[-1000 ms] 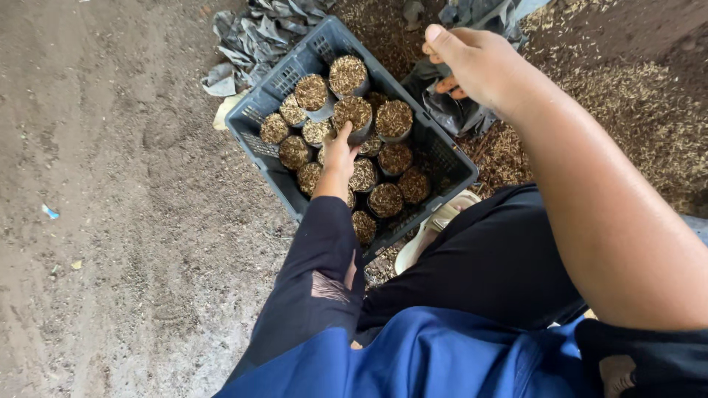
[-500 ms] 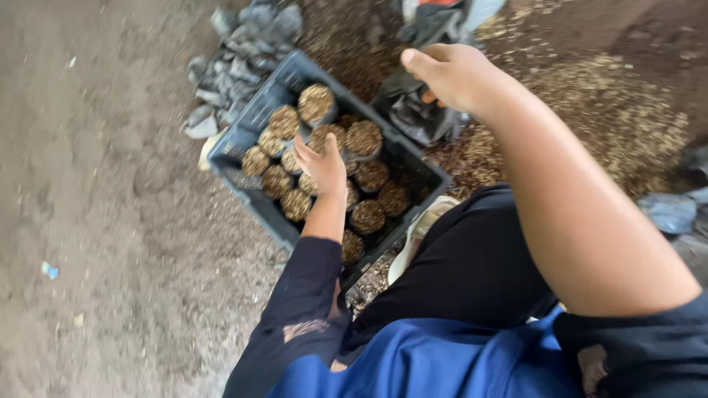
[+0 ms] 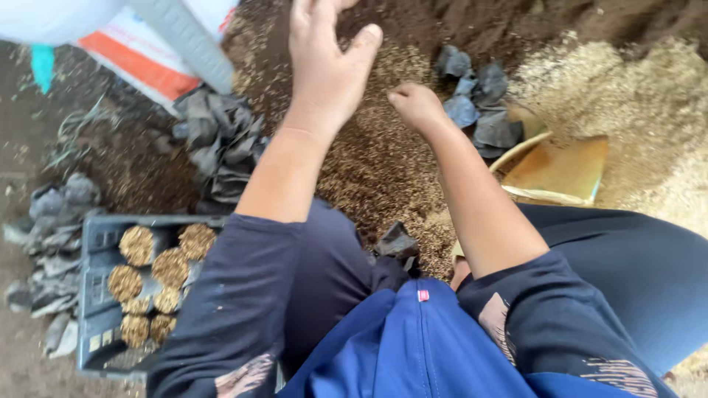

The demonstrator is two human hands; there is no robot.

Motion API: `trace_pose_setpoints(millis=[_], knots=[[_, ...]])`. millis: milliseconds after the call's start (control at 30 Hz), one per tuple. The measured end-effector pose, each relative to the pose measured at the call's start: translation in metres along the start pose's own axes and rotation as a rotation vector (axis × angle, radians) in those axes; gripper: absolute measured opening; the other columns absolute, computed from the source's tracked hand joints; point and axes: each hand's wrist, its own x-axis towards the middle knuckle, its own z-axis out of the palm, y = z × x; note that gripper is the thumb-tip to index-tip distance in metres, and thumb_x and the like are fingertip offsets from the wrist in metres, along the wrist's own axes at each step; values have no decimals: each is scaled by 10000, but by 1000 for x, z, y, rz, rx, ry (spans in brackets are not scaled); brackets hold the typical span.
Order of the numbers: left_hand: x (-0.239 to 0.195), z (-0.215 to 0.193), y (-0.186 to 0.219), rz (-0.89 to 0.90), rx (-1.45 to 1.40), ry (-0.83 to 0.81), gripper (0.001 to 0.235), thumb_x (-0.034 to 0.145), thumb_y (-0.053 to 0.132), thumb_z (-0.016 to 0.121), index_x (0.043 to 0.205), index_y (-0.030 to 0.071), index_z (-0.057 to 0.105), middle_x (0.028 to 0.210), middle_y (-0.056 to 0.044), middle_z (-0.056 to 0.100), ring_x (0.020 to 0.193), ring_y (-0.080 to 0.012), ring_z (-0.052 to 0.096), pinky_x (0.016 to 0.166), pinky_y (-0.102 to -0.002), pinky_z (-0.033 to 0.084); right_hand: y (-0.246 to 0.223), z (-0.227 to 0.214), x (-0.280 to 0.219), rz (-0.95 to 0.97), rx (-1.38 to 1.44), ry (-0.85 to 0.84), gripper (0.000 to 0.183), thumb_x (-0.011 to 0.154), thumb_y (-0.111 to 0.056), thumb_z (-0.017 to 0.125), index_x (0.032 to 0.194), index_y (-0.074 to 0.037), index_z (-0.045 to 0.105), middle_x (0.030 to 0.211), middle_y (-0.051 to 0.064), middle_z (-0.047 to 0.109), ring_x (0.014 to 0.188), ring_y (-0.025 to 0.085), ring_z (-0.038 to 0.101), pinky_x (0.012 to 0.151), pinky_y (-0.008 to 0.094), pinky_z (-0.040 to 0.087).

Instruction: The person fills small black plastic nursery bags with a loose brown substrate from a large pile on the ground. They open each bag, scoop the material by hand, and place the filled bags into a nearby crate.

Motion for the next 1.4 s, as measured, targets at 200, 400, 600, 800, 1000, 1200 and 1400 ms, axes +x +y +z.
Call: trace_pose_setpoints(millis=[200, 400, 600, 800, 1000, 1200, 1400], knots=[[-7, 90, 35, -363, -96, -361, 392, 935, 243, 714, 1301, 134, 627, 1629, -228, 232, 1532, -397, 227, 1228, -528, 199, 149, -6, -42, 407, -193, -42, 391, 952, -264, 521, 1270, -189, 736, 1313, 133, 698, 1126, 359, 673, 993, 454, 524], [-9, 123, 24, -551, -134, -455, 388, 909, 261, 690, 1270, 133, 633, 1635, -197, 236, 1528, -379, 226, 1225, -518, 208, 164, 3, -65, 313, -665, -271, 572, 830, -242, 664, 1386, -365, 605, 1694, 81, 152, 1511, 387, 182, 1206, 538, 191], [-9, 147, -5, -465, -170, -379, 389, 892, 248, 710, 1239, 83, 648, 1565, -227, 336, 1496, -376, 317, 1199, -475, 310, 166, 17, -42, 79, -827, -183, 591, 863, -49, 566, 1440, -176, 558, 1607, 49, 297, 1478, 353, 203, 1153, 613, 101], [-26, 157, -49, -471, -18, -484, 363, 902, 238, 680, 1230, 84, 663, 1411, -188, 565, 1344, -339, 536, 1130, -437, 418, 160, 0, -39, 256, 1, 394, 263, 944, -116, 682, 1187, -88, 779, 1175, 149, 737, 1139, 299, 641, 1055, 438, 510], [-53, 162, -62, -438, -17, -597, 486, 835, 161, 728, 1301, 95, 606, 1277, -192, 613, 1199, -372, 609, 1036, -446, 477, 106, -13, -30, 241, 701, 409, 171, 882, -50, 758, 1044, 5, 750, 1011, 76, 745, 864, 112, 689, 795, 273, 568], [-82, 161, -61, -433, -66, -400, 399, 830, 89, 706, 1212, 69, 593, 1106, -171, 658, 1018, -359, 672, 887, -467, 527, 62, -16, -38, 236, 969, 192, 199, 885, -24, 706, 1076, -18, 651, 928, 35, 691, 808, 135, 659, 711, 284, 566], [-84, 151, -94, -430, 70, -227, 106, 927, 161, 661, 981, 71, 675, 973, -147, 705, 911, -339, 697, 812, -459, 548, 46, -45, -57, 66, 213, 245, 275, 875, 10, 672, 1146, -36, 679, 945, 77, 707, 859, 197, 683, 788, 344, 553]])
